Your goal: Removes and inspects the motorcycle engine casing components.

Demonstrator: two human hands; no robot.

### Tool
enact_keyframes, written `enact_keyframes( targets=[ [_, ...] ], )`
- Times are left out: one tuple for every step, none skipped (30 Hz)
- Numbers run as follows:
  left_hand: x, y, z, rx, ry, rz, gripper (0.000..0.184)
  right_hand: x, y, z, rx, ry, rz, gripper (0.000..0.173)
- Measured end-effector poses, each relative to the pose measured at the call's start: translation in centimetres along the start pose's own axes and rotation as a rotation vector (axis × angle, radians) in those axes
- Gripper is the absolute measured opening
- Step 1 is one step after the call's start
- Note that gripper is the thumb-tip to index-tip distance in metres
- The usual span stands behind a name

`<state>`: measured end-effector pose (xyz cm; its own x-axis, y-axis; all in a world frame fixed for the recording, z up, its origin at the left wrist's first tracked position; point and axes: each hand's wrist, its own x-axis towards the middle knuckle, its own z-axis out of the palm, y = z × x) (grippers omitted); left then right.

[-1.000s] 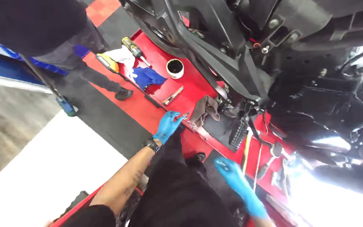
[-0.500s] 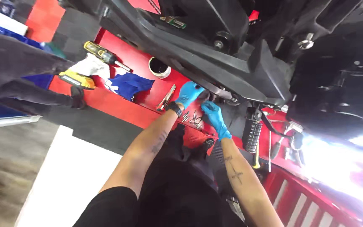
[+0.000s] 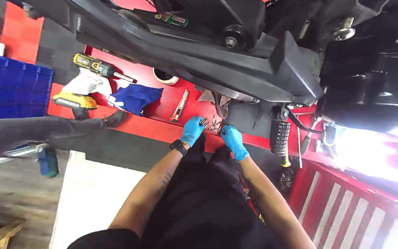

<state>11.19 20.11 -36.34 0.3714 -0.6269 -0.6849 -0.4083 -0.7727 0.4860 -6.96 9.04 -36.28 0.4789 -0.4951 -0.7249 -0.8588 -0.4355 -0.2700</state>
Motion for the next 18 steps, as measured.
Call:
enact_keyframes(
  targets=[
    [-0.3, 0.2, 0.5, 0.012, -0.003, 0.002, 0.035, 0.1, -0.3, 0.0, -0.015, -0.005, 0.0, 0.024],
    [-0.5, 0.4, 0.9, 0.021, -0.006, 0.005, 0.034, 0.0, -0.4, -0.1, -0.001, -0.015, 0.003, 0.024],
    [-0.7, 0.5, 1.1, 0.028, -0.006, 0.006, 0.034, -0.1, -0.3, -0.3, 0.047, -0.018, 0.022, 0.023],
    [-0.6, 0.8, 1.2, 0.036, -0.004, 0.003, 0.034, -0.2, -0.1, -0.5, 0.122, -0.004, 0.062, 0.022],
    [-0.5, 0.9, 1.3, 0.042, -0.002, -0.009, 0.033, -0.3, 0.0, -0.6, 0.195, 0.014, 0.12, 0.022],
    [-0.4, 1.1, 1.5, 0.041, 0.002, -0.027, 0.033, -0.5, -0.2, -0.6, 0.243, 0.037, 0.19, 0.023],
    [-0.4, 1.3, 1.6, 0.038, 0.006, -0.046, 0.033, -0.6, -0.6, -0.5, 0.27, 0.067, 0.257, 0.026],
    [-0.3, 1.6, 1.7, 0.033, 0.016, -0.063, 0.033, -0.5, -1.4, -0.4, 0.276, 0.098, 0.308, 0.031],
    [-0.2, 2.0, 1.8, 0.026, 0.032, -0.077, 0.033, -0.3, -2.4, -0.2, 0.262, 0.127, 0.341, 0.036],
    [-0.3, 2.3, 1.9, 0.02, 0.046, -0.087, 0.033, 0.0, -3.4, 0.0, 0.246, 0.15, 0.348, 0.038],
    [-0.4, 2.7, 2.0, 0.018, 0.057, -0.097, 0.033, 0.2, -4.5, 0.3, 0.24, 0.168, 0.336, 0.038],
    [-0.6, 3.1, 2.1, 0.009, 0.06, -0.111, 0.033, 0.5, -5.4, 0.6, 0.243, 0.169, 0.314, 0.035],
    [-0.6, 3.4, 2.1, -0.003, 0.061, -0.133, 0.033, 0.8, -6.2, 0.8, 0.253, 0.16, 0.288, 0.031],
    [-0.6, 3.5, 2.1, -0.018, 0.055, -0.163, 0.033, 1.0, -6.8, 0.9, 0.277, 0.149, 0.264, 0.028],
    [-0.5, 3.5, 2.0, -0.044, 0.043, -0.192, 0.033, 1.1, -7.1, 1.0, 0.318, 0.14, 0.247, 0.026],
    [-0.4, 3.3, 1.8, -0.085, 0.032, -0.211, 0.033, 1.4, -7.2, 0.9, 0.374, 0.134, 0.232, 0.024],
    [-0.1, 3.0, 1.6, -0.132, 0.027, -0.217, 0.033, 1.8, -7.1, 0.9, 0.429, 0.131, 0.213, 0.023],
    [0.0, 2.7, 1.4, -0.175, 0.02, -0.214, 0.032, 2.1, -6.8, 1.0, 0.489, 0.126, 0.19, 0.022]
  ],
)
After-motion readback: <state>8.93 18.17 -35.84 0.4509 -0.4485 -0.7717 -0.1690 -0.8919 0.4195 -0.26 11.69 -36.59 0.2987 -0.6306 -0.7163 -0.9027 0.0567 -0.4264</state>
